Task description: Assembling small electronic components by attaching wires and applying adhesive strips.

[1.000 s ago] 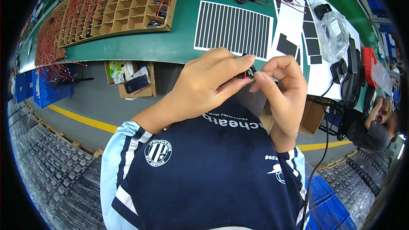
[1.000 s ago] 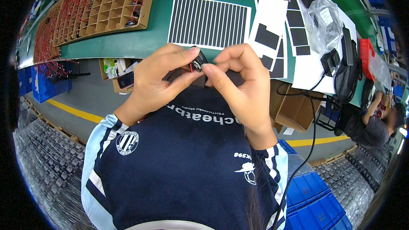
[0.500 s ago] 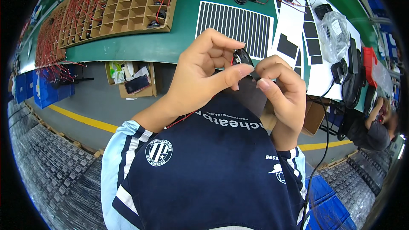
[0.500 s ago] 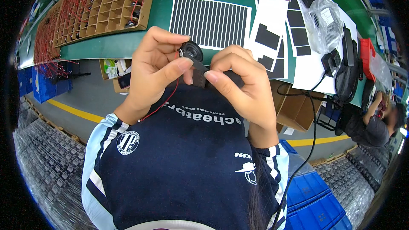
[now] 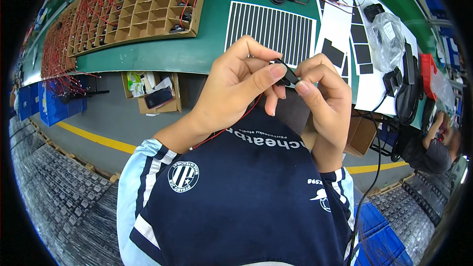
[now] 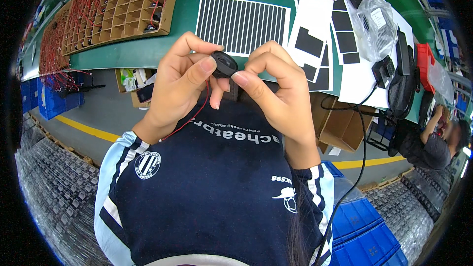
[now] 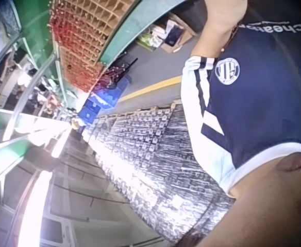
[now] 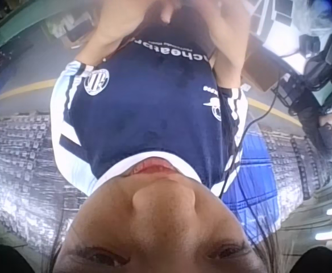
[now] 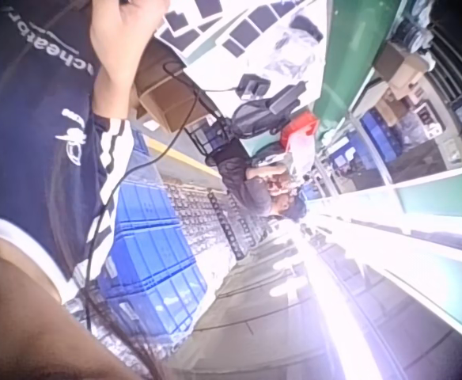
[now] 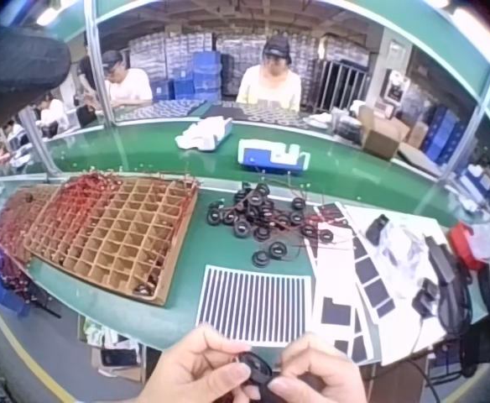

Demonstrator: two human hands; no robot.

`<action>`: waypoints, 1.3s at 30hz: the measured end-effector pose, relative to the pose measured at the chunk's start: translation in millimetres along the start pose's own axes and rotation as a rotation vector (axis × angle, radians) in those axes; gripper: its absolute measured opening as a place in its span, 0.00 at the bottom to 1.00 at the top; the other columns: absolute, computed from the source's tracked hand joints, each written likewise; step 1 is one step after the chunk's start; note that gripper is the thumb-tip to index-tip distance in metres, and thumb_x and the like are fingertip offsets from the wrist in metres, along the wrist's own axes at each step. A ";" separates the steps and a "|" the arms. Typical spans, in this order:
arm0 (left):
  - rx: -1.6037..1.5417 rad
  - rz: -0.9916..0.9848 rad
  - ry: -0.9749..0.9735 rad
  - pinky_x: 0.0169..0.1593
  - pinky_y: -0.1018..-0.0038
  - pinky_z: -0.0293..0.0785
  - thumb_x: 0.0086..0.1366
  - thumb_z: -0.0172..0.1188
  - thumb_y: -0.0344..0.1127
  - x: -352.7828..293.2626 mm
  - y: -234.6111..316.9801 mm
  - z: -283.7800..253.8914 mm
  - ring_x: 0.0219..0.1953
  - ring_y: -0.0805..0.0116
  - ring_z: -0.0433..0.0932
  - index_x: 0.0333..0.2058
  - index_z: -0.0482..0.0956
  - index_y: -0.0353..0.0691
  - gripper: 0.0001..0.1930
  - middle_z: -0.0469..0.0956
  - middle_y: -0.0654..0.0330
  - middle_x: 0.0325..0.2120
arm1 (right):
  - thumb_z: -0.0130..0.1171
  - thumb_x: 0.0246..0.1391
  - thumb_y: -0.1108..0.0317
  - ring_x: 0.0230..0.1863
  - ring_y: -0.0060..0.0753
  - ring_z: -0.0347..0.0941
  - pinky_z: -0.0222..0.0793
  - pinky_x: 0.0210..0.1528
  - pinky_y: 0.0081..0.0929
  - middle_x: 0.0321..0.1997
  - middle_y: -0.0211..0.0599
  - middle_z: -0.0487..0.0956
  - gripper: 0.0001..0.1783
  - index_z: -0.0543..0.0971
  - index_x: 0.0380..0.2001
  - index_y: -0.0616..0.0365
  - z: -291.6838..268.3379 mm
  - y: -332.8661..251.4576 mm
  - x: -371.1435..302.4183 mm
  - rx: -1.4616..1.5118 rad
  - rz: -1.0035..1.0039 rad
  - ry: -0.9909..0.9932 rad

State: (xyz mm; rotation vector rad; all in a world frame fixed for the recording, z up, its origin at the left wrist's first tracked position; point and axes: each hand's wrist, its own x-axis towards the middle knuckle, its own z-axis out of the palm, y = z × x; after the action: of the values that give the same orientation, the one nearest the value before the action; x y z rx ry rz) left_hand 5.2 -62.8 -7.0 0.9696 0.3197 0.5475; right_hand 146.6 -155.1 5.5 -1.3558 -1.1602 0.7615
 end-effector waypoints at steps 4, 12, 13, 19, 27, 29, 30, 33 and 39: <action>-0.147 -0.144 0.021 0.21 0.83 0.66 0.59 0.51 0.32 0.6 7.6 3.1 0.16 0.73 0.72 0.34 0.62 0.34 0.09 0.72 0.54 0.20 | 0.59 0.42 0.71 0.26 0.24 0.63 0.57 0.31 0.17 0.23 0.32 0.67 0.09 0.70 0.18 0.63 -0.2 -0.9 1.0 -0.002 -0.020 -0.010; -0.047 -0.043 0.033 0.18 0.84 0.65 0.57 0.54 0.29 1.2 -2.0 3.1 0.14 0.75 0.70 0.34 0.62 0.35 0.11 0.72 0.55 0.19 | 0.60 0.40 0.68 0.27 0.25 0.63 0.57 0.31 0.19 0.23 0.32 0.67 0.11 0.70 0.17 0.62 -4.1 -2.6 2.5 -0.214 0.024 -0.053; 0.009 -0.049 0.034 0.17 0.84 0.64 0.56 0.55 0.29 1.4 -2.7 3.7 0.14 0.76 0.69 0.34 0.61 0.35 0.11 0.72 0.56 0.18 | 0.60 0.40 0.68 0.27 0.25 0.64 0.57 0.31 0.19 0.23 0.32 0.68 0.11 0.70 0.17 0.62 -4.5 -2.4 2.4 -0.270 0.010 -0.072; -0.108 -0.117 0.058 0.13 0.84 0.59 0.57 0.55 0.34 7.0 0.5 6.1 0.10 0.77 0.66 0.34 0.60 0.37 0.13 0.71 0.56 0.16 | 0.59 0.41 0.70 0.28 0.24 0.64 0.57 0.32 0.18 0.24 0.33 0.68 0.09 0.71 0.17 0.63 -0.7 -1.5 0.5 -0.014 0.078 0.008; -0.352 -0.181 -0.050 0.11 0.84 0.57 0.62 0.48 0.38 8.7 -4.8 -0.9 0.08 0.74 0.65 0.31 0.59 0.39 0.10 0.70 0.53 0.15 | 0.59 0.41 0.72 0.28 0.22 0.62 0.56 0.32 0.17 0.25 0.32 0.68 0.06 0.73 0.18 0.64 -2.2 7.0 -0.2 0.086 0.027 0.005; -0.356 -0.193 -0.065 0.12 0.84 0.58 0.62 0.47 0.38 9.1 -2.7 0.6 0.08 0.74 0.65 0.31 0.59 0.39 0.10 0.70 0.53 0.15 | 0.59 0.41 0.72 0.28 0.22 0.62 0.56 0.32 0.17 0.25 0.32 0.67 0.07 0.73 0.18 0.64 -2.5 6.9 -0.7 0.094 0.029 0.018; -0.314 -0.186 -0.056 0.13 0.84 0.59 0.61 0.48 0.38 9.1 -1.5 3.2 0.09 0.74 0.66 0.31 0.59 0.39 0.10 0.70 0.54 0.16 | 0.59 0.41 0.72 0.28 0.21 0.62 0.56 0.32 0.17 0.25 0.32 0.67 0.07 0.73 0.18 0.64 -2.8 6.3 -1.2 0.111 0.039 0.012; -0.195 -0.070 -0.042 0.16 0.84 0.61 0.60 0.51 0.36 9.4 -11.6 5.8 0.13 0.75 0.68 0.31 0.59 0.38 0.10 0.70 0.55 0.18 | 0.59 0.42 0.72 0.29 0.22 0.63 0.57 0.32 0.17 0.25 0.32 0.67 0.07 0.73 0.19 0.63 -1.8 4.4 -3.8 0.141 0.082 -0.002; -0.027 0.022 0.003 0.19 0.86 0.63 0.56 0.57 0.31 8.3 -9.6 1.6 0.17 0.78 0.69 0.30 0.60 0.37 0.12 0.71 0.58 0.21 | 0.59 0.42 0.70 0.29 0.22 0.64 0.58 0.33 0.17 0.25 0.31 0.67 0.08 0.73 0.19 0.63 2.6 4.0 -1.9 -0.029 0.084 -0.006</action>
State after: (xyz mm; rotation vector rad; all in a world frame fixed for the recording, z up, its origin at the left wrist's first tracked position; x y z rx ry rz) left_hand 15.6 -63.5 -14.5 0.9476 0.3042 0.5718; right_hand 144.3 -155.6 0.9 -1.4346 -1.1289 0.8115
